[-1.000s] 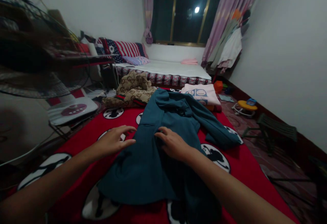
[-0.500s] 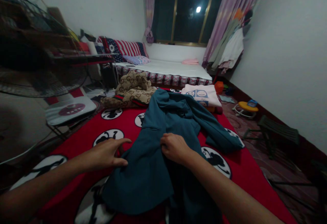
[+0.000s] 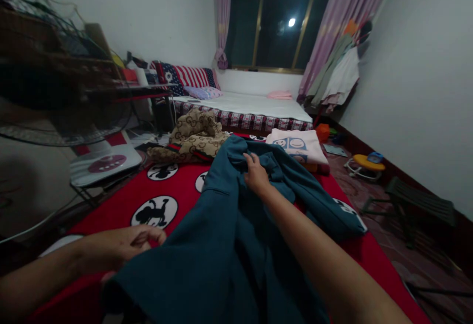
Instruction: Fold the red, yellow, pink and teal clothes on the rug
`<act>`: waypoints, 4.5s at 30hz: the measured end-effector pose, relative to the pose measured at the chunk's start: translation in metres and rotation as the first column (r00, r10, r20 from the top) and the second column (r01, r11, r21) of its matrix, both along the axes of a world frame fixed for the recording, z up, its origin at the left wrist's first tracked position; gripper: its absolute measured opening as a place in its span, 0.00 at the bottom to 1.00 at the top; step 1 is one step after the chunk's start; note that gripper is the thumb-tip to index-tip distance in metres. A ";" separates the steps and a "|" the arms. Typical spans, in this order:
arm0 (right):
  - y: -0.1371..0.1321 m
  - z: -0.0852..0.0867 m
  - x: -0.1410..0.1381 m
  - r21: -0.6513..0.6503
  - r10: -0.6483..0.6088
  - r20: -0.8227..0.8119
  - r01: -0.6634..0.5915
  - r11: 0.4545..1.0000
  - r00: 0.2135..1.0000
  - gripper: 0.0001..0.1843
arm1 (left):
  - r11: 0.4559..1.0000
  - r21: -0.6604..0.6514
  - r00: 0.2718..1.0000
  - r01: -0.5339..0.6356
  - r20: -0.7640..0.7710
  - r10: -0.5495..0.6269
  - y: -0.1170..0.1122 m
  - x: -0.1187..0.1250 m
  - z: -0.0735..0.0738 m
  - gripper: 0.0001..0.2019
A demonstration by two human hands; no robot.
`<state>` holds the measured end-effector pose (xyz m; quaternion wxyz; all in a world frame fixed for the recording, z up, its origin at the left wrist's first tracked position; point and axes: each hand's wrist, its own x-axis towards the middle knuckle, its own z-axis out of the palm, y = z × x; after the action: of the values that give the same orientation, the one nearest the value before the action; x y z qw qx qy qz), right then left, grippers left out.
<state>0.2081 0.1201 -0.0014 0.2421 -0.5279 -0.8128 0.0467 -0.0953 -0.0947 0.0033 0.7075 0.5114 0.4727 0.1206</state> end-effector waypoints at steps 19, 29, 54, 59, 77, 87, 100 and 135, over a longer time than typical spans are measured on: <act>0.007 -0.032 0.023 0.321 -0.141 -0.286 0.234 0.918 0.948 0.21 | 0.487 0.850 0.772 0.203 -0.445 0.455 0.181 0.143 -0.001 0.29; 0.026 -0.057 0.069 -0.127 -0.582 -0.483 0.605 0.786 0.654 0.26 | 0.488 0.831 0.630 0.268 -0.534 0.564 0.218 0.155 -0.069 0.33; -0.048 0.086 0.058 0.501 0.101 -0.594 0.269 0.823 0.798 0.08 | 0.153 0.711 0.585 -0.686 0.415 0.697 0.237 0.134 -0.074 0.13; -0.105 0.102 0.013 0.400 0.532 -0.101 -0.455 0.796 0.841 0.14 | 0.143 0.558 0.482 -0.817 0.525 0.701 0.247 0.125 -0.082 0.16; -0.101 0.011 0.031 -0.282 -0.161 -0.003 0.153 0.947 0.987 0.28 | 0.218 0.490 0.497 -0.844 0.563 0.660 0.239 0.124 -0.075 0.11; -0.088 0.042 0.059 -0.589 -0.364 -0.484 0.012 0.808 0.796 0.17 | 0.246 0.477 0.508 -0.844 0.559 0.656 0.236 0.125 -0.072 0.11; -0.178 0.082 0.003 -0.400 0.303 -0.186 -0.354 0.846 0.935 0.16 | 0.245 0.447 0.489 -0.860 0.586 0.647 0.238 0.121 -0.073 0.10; -0.137 0.020 -0.007 -0.465 -0.368 -0.856 -0.230 0.855 0.363 0.08 | 0.427 0.891 0.732 -0.151 -0.190 0.654 0.182 0.069 -0.042 0.23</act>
<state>0.2015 -0.0164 0.0184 0.5080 -0.4865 -0.4634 0.5390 -0.0265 0.0876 -0.0391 0.1694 0.6577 0.6388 0.3615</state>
